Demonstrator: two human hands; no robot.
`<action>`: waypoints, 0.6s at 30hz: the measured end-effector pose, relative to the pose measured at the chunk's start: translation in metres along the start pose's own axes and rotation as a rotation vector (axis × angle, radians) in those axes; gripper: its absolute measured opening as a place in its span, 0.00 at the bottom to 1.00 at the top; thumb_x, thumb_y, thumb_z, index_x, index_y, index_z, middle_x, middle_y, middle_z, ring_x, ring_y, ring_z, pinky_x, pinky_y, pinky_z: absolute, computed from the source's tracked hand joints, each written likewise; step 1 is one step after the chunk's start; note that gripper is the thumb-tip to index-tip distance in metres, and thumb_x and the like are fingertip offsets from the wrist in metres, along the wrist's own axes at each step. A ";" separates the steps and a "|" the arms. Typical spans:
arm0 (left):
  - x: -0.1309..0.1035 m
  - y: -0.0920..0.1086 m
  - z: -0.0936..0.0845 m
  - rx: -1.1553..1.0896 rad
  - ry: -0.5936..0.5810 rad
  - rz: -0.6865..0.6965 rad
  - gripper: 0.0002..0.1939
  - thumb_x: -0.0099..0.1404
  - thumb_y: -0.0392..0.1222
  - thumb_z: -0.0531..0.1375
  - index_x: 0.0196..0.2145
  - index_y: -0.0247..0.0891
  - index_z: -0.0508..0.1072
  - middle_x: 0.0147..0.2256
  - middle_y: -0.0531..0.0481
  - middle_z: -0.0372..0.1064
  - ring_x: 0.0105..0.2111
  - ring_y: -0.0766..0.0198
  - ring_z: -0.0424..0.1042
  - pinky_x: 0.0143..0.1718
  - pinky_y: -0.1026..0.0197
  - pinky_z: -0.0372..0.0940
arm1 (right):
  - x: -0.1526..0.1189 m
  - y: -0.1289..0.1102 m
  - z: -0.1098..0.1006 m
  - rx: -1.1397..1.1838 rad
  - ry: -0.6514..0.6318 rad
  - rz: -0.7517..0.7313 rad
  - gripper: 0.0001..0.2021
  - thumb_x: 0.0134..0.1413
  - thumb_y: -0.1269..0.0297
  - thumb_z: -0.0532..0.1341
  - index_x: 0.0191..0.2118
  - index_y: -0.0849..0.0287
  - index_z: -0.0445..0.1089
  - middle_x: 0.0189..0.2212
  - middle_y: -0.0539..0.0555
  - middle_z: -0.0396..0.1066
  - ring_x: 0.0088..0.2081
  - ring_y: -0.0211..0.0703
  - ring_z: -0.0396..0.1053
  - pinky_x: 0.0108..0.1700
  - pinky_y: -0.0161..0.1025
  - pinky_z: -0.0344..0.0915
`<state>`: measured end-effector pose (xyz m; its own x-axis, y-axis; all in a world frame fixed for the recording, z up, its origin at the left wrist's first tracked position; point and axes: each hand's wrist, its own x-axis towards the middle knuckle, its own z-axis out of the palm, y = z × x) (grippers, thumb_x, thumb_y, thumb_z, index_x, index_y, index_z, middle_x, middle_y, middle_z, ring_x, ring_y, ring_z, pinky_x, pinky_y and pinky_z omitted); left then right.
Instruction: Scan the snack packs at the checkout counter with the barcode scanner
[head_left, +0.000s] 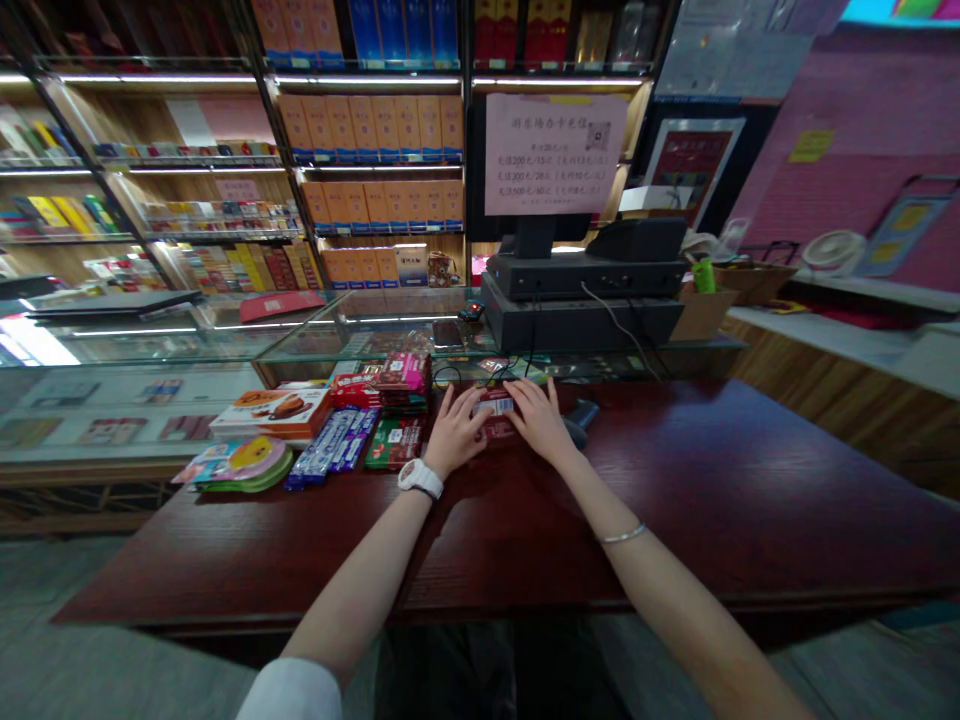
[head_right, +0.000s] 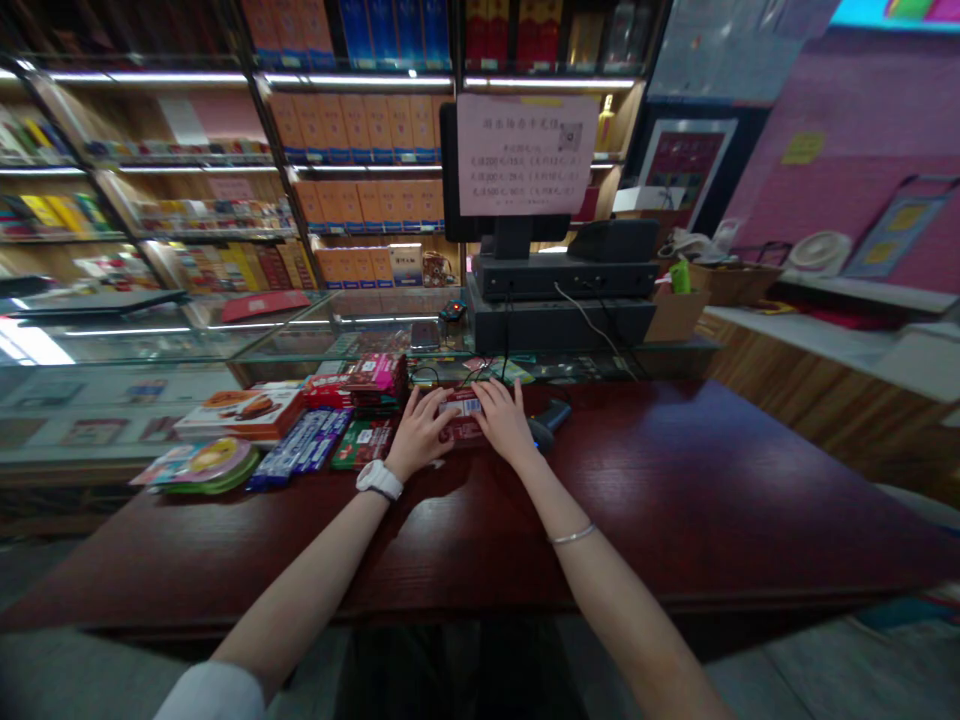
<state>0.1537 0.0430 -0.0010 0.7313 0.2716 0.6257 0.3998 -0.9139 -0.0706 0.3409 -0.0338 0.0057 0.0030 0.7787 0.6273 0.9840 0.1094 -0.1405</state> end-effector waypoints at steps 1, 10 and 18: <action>0.000 0.000 0.000 0.001 -0.005 0.019 0.23 0.56 0.36 0.62 0.51 0.42 0.71 0.61 0.40 0.61 0.63 0.48 0.59 0.68 0.36 0.43 | -0.001 0.002 -0.001 0.002 -0.002 0.006 0.23 0.61 0.66 0.54 0.61 0.56 0.62 0.55 0.61 0.68 0.61 0.57 0.60 0.67 0.67 0.39; -0.003 0.000 0.006 0.023 0.040 0.061 0.24 0.60 0.31 0.57 0.54 0.45 0.69 0.62 0.44 0.60 0.65 0.53 0.55 0.69 0.38 0.41 | 0.002 0.000 -0.012 0.127 0.057 0.065 0.10 0.58 0.65 0.59 0.46 0.54 0.71 0.43 0.56 0.71 0.51 0.53 0.68 0.67 0.65 0.38; 0.000 0.003 0.000 0.037 0.145 -0.002 0.19 0.68 0.33 0.51 0.54 0.44 0.70 0.57 0.46 0.68 0.61 0.58 0.63 0.69 0.42 0.42 | 0.002 -0.004 -0.008 0.195 0.195 0.080 0.04 0.59 0.65 0.57 0.34 0.52 0.70 0.33 0.51 0.73 0.41 0.48 0.71 0.68 0.63 0.39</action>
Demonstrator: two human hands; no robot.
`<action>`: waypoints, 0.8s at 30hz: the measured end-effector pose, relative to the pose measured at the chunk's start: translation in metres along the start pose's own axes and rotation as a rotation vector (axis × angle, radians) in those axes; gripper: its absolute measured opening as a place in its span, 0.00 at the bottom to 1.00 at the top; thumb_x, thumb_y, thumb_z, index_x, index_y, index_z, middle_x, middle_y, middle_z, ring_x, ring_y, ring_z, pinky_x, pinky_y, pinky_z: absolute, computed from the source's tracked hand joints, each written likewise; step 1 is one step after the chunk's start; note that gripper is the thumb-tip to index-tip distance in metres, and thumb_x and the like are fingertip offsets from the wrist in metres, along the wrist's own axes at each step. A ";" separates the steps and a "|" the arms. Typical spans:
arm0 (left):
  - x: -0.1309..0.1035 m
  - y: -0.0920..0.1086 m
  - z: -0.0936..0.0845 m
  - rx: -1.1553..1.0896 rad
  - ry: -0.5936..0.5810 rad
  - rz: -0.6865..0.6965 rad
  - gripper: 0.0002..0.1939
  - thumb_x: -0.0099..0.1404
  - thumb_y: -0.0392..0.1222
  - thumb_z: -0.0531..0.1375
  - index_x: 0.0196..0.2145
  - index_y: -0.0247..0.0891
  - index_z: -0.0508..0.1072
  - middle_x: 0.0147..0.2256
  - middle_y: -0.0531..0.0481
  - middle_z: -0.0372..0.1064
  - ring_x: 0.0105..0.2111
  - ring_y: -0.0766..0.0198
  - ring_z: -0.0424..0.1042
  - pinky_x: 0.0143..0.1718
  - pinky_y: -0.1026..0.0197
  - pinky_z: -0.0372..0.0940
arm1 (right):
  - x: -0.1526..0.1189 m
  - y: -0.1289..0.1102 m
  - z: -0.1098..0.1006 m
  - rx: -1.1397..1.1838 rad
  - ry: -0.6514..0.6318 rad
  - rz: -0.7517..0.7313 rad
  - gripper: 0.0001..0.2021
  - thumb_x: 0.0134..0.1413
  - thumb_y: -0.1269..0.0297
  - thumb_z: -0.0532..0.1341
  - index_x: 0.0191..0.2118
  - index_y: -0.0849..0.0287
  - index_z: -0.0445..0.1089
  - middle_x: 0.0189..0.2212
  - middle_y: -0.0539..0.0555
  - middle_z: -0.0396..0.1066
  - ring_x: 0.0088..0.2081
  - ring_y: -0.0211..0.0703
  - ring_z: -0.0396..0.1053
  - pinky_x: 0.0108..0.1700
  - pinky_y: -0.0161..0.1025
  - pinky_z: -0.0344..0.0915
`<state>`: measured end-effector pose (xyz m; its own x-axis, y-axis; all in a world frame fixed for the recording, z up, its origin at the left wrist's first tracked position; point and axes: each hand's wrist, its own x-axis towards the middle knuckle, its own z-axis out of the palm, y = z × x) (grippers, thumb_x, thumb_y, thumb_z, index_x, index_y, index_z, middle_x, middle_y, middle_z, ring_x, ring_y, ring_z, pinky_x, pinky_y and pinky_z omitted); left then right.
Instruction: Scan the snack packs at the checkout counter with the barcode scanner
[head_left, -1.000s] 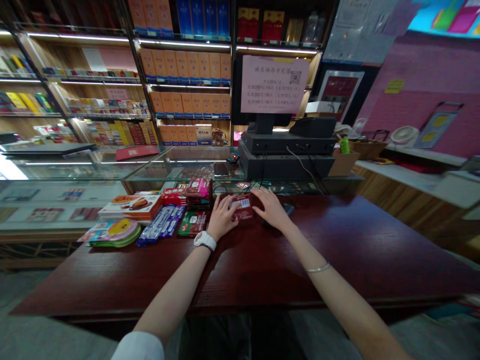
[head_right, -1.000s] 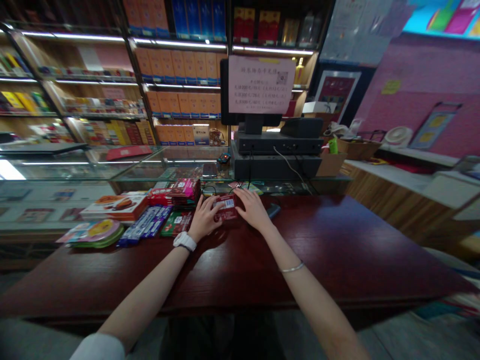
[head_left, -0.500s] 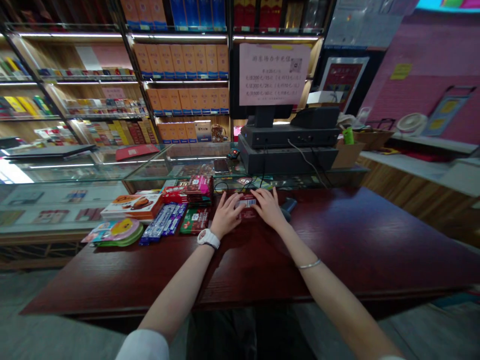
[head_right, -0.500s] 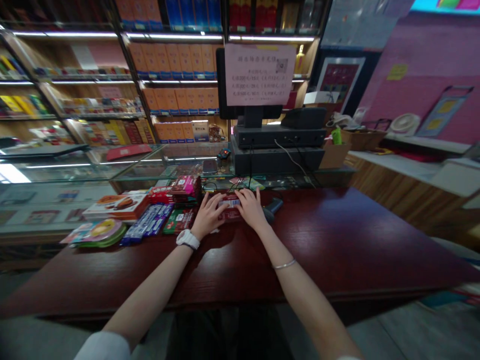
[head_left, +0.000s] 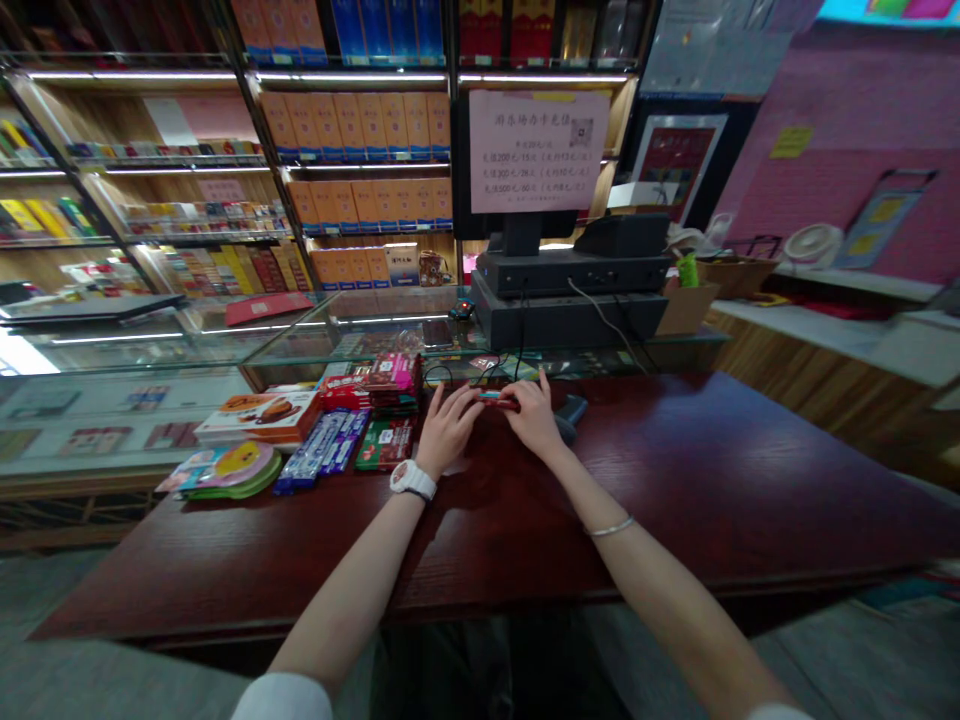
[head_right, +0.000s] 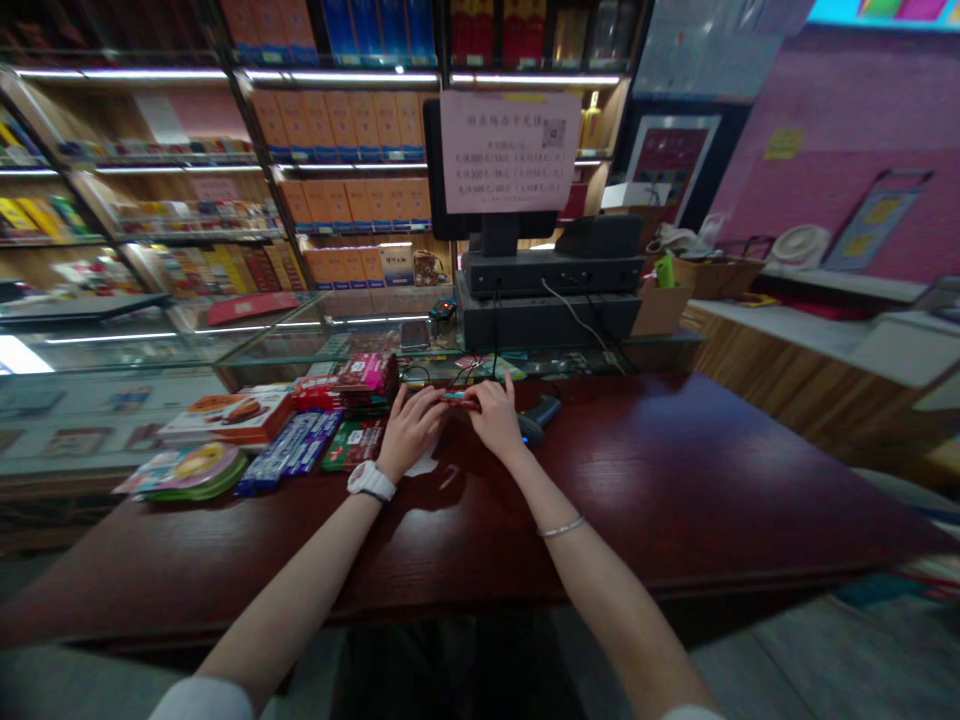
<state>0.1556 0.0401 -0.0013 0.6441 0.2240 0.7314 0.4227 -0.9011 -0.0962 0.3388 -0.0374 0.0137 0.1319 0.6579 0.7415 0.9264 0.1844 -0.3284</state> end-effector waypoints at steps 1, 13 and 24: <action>0.001 -0.001 -0.001 -0.006 0.019 -0.011 0.20 0.69 0.33 0.51 0.55 0.44 0.69 0.56 0.47 0.70 0.59 0.59 0.65 0.69 0.43 0.42 | -0.001 0.001 0.001 -0.008 0.013 0.002 0.05 0.59 0.66 0.57 0.34 0.52 0.69 0.32 0.51 0.73 0.40 0.48 0.71 0.68 0.63 0.39; 0.002 -0.019 -0.026 -0.014 0.022 -0.089 0.15 0.69 0.37 0.54 0.48 0.48 0.75 0.44 0.53 0.77 0.48 0.58 0.71 0.69 0.38 0.38 | -0.012 -0.009 0.010 -0.077 -0.001 -0.197 0.08 0.57 0.73 0.55 0.35 0.53 0.69 0.38 0.53 0.75 0.49 0.48 0.70 0.69 0.64 0.41; -0.056 -0.020 -0.090 0.091 -0.118 0.021 0.11 0.66 0.35 0.55 0.41 0.44 0.76 0.36 0.52 0.75 0.42 0.60 0.72 0.69 0.40 0.44 | -0.023 -0.048 0.025 -0.064 -0.120 -0.439 0.08 0.59 0.72 0.54 0.34 0.54 0.69 0.37 0.53 0.74 0.45 0.47 0.70 0.68 0.62 0.49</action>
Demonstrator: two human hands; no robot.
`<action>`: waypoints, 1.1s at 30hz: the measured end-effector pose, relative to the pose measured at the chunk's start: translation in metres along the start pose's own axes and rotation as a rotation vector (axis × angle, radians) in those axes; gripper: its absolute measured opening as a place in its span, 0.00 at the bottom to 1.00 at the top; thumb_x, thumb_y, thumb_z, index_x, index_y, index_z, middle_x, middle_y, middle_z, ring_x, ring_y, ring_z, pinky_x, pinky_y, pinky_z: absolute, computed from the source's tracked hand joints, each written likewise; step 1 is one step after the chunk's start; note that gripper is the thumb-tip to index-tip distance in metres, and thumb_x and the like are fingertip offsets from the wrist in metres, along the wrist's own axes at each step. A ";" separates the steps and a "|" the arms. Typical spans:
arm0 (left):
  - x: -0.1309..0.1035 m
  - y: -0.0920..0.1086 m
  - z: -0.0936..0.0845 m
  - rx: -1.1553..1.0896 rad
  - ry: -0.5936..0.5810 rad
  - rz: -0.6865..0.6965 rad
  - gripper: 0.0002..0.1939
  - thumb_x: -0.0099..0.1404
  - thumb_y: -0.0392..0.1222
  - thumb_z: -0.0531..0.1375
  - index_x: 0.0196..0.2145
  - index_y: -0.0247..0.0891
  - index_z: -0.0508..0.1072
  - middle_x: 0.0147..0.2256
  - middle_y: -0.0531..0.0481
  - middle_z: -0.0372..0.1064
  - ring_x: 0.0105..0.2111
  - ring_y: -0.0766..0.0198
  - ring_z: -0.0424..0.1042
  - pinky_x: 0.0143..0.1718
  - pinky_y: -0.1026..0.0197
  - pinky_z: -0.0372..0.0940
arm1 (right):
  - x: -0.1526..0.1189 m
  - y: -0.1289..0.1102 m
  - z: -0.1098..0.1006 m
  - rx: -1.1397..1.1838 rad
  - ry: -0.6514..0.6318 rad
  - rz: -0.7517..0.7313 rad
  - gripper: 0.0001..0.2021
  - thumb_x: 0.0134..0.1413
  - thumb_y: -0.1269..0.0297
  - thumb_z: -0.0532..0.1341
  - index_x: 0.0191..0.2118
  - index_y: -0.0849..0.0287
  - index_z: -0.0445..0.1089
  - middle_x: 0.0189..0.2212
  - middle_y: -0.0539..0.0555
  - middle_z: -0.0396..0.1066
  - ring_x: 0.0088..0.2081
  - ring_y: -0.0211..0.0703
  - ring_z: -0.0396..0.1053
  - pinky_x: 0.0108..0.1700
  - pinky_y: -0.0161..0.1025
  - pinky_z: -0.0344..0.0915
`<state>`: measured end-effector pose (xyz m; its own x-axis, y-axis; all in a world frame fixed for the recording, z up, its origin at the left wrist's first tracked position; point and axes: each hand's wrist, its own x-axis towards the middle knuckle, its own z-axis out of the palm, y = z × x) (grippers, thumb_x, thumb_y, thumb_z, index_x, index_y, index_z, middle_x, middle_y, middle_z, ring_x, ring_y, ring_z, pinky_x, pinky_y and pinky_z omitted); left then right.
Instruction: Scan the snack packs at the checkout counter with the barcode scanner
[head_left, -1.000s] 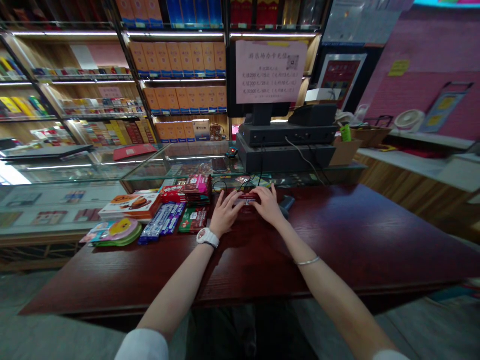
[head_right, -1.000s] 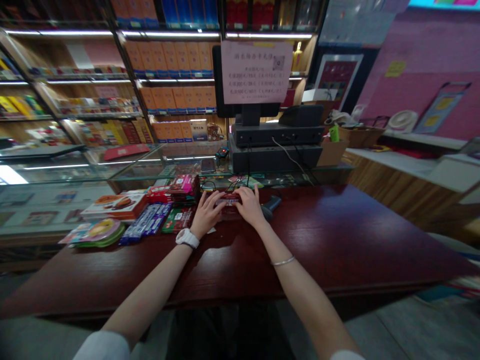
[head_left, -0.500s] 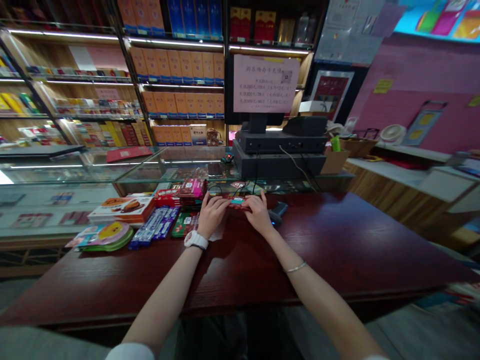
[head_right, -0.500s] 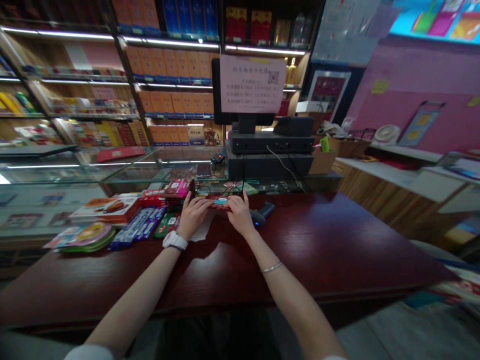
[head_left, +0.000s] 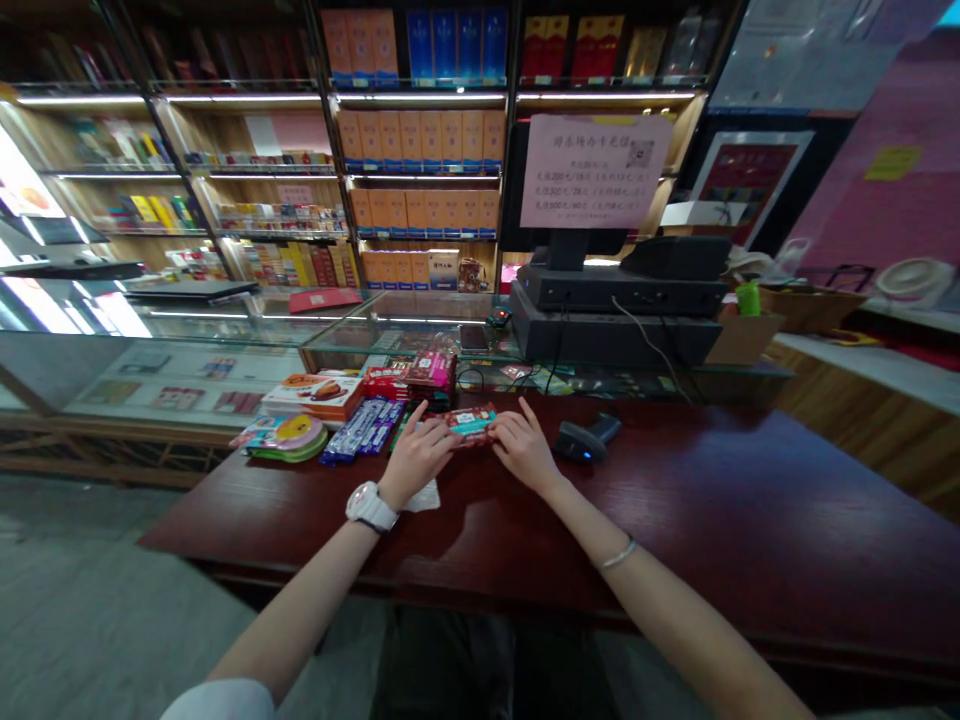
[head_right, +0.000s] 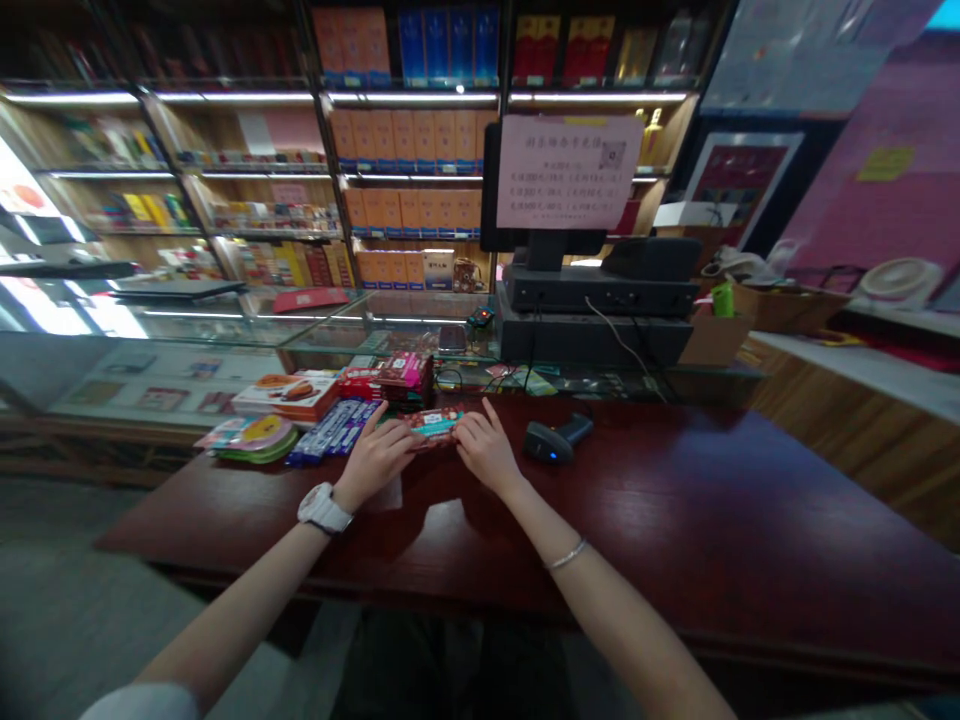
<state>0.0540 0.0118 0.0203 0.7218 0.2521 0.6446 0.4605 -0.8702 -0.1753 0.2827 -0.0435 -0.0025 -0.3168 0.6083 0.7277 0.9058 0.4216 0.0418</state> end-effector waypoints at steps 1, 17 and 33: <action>-0.008 -0.002 -0.006 0.013 -0.015 0.011 0.11 0.67 0.34 0.55 0.41 0.44 0.76 0.35 0.52 0.74 0.41 0.61 0.72 0.69 0.41 0.45 | 0.001 -0.005 0.004 0.005 -0.025 -0.046 0.08 0.59 0.72 0.54 0.34 0.54 0.69 0.36 0.52 0.74 0.45 0.47 0.70 0.68 0.61 0.50; -0.079 -0.036 -0.029 0.039 -0.105 -0.094 0.13 0.68 0.33 0.56 0.46 0.44 0.75 0.38 0.52 0.75 0.41 0.63 0.73 0.58 0.51 0.62 | 0.055 -0.050 0.075 -0.006 -0.062 -0.277 0.12 0.63 0.74 0.51 0.33 0.56 0.69 0.31 0.52 0.71 0.39 0.44 0.69 0.67 0.54 0.54; -0.036 -0.022 0.009 0.110 -0.248 -0.250 0.08 0.66 0.35 0.59 0.41 0.40 0.75 0.37 0.48 0.76 0.38 0.58 0.72 0.44 0.54 0.65 | 0.045 -0.033 0.082 0.256 -0.283 0.064 0.26 0.51 0.81 0.52 0.52 0.52 0.72 0.52 0.54 0.73 0.54 0.46 0.68 0.67 0.59 0.50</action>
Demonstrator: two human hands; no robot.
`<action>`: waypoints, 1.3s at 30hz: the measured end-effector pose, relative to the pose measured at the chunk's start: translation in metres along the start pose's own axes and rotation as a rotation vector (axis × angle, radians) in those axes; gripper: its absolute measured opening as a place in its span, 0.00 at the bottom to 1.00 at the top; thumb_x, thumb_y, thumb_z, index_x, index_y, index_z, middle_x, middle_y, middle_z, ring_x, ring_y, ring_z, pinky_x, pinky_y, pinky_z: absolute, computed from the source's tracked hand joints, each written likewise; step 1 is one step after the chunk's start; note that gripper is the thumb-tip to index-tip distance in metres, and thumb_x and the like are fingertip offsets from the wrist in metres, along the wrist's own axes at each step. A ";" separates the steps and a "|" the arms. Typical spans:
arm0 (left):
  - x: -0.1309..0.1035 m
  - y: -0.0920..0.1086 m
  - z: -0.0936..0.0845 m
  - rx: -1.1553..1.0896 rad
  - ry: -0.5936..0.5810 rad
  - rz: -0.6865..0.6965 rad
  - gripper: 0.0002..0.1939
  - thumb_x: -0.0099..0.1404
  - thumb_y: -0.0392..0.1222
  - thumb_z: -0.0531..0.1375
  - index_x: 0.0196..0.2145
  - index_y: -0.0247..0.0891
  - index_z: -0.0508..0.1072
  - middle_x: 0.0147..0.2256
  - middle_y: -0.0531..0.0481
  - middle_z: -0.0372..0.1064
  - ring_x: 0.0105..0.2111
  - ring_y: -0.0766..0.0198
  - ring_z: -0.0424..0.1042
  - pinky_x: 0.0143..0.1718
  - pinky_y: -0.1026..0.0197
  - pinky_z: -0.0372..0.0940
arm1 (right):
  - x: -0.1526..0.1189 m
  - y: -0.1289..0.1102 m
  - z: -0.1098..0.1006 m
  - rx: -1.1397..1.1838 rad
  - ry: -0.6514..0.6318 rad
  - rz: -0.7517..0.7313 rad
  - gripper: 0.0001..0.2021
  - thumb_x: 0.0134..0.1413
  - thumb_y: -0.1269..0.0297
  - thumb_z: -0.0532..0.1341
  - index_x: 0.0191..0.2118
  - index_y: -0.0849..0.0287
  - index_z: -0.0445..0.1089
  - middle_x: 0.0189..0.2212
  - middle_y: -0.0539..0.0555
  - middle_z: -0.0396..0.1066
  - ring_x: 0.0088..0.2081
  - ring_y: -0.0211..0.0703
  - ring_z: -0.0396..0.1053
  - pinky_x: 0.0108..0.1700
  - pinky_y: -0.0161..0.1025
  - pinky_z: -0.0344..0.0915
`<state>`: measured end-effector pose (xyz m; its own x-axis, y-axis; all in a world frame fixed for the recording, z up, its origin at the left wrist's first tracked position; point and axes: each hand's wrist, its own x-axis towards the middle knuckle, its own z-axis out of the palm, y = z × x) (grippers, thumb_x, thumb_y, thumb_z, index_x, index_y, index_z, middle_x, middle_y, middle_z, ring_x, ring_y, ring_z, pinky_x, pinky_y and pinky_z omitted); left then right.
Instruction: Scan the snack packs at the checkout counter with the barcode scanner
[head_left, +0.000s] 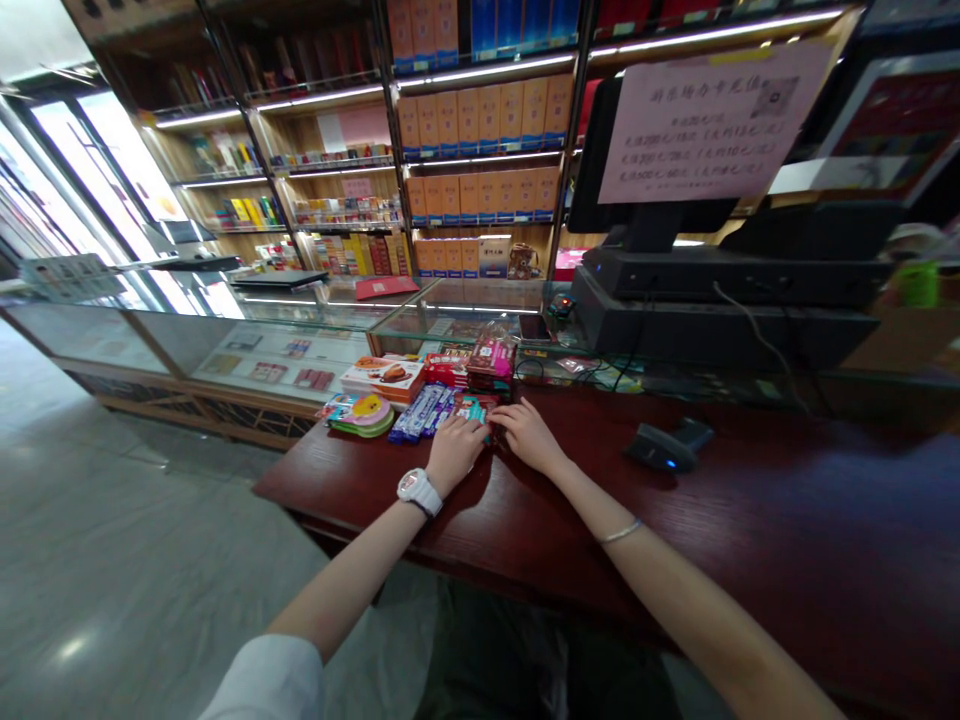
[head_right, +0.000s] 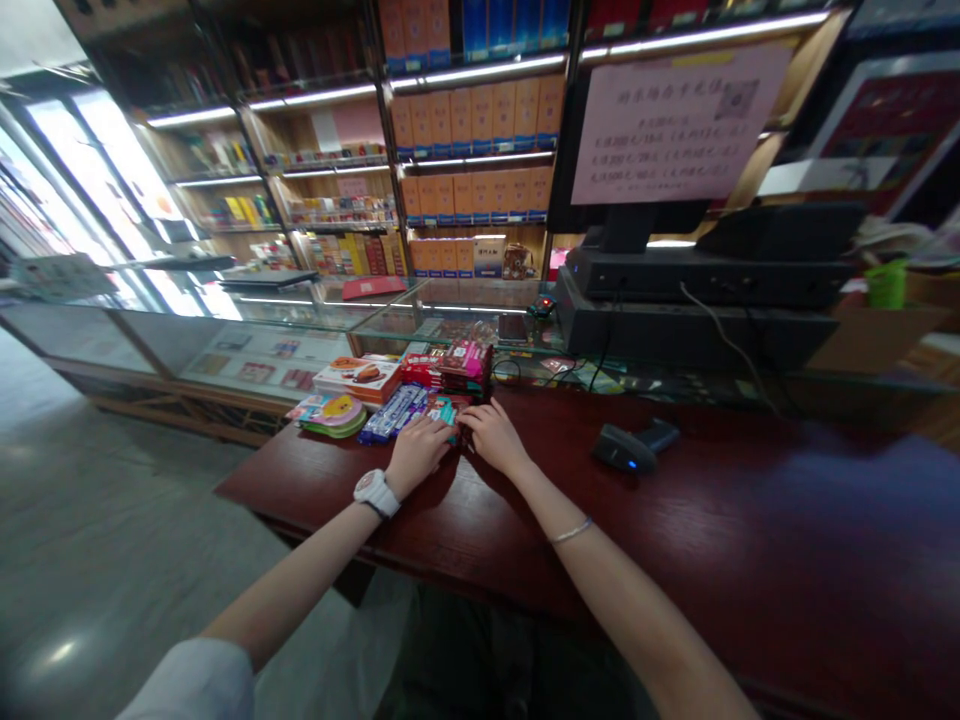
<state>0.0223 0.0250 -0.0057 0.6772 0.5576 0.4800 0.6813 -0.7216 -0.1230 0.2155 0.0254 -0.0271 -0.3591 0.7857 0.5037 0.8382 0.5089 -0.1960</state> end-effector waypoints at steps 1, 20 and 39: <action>0.003 0.001 0.003 0.006 0.008 0.009 0.07 0.66 0.35 0.58 0.40 0.40 0.75 0.36 0.48 0.76 0.38 0.59 0.73 0.44 0.55 0.65 | -0.001 0.000 -0.001 0.015 -0.008 0.011 0.26 0.51 0.81 0.52 0.52 0.52 0.73 0.51 0.54 0.74 0.53 0.46 0.68 0.67 0.59 0.49; 0.004 -0.021 0.030 -0.156 0.126 0.185 0.11 0.69 0.36 0.56 0.42 0.43 0.78 0.41 0.51 0.79 0.39 0.64 0.78 0.54 0.55 0.65 | -0.015 0.001 -0.009 0.064 -0.083 0.099 0.30 0.49 0.83 0.50 0.55 0.52 0.69 0.58 0.54 0.69 0.58 0.45 0.66 0.66 0.62 0.50; 0.015 0.018 0.003 -0.182 0.081 0.083 0.12 0.69 0.40 0.54 0.45 0.43 0.76 0.54 0.50 0.71 0.56 0.57 0.67 0.66 0.42 0.50 | -0.013 0.028 -0.037 0.031 0.162 0.123 0.27 0.58 0.72 0.53 0.64 0.54 0.60 0.67 0.57 0.54 0.68 0.49 0.51 0.67 0.54 0.54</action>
<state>0.0455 0.0211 -0.0036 0.6993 0.4637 0.5440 0.5578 -0.8299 -0.0095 0.2592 0.0164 -0.0080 -0.1823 0.7766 0.6030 0.8575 0.4256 -0.2890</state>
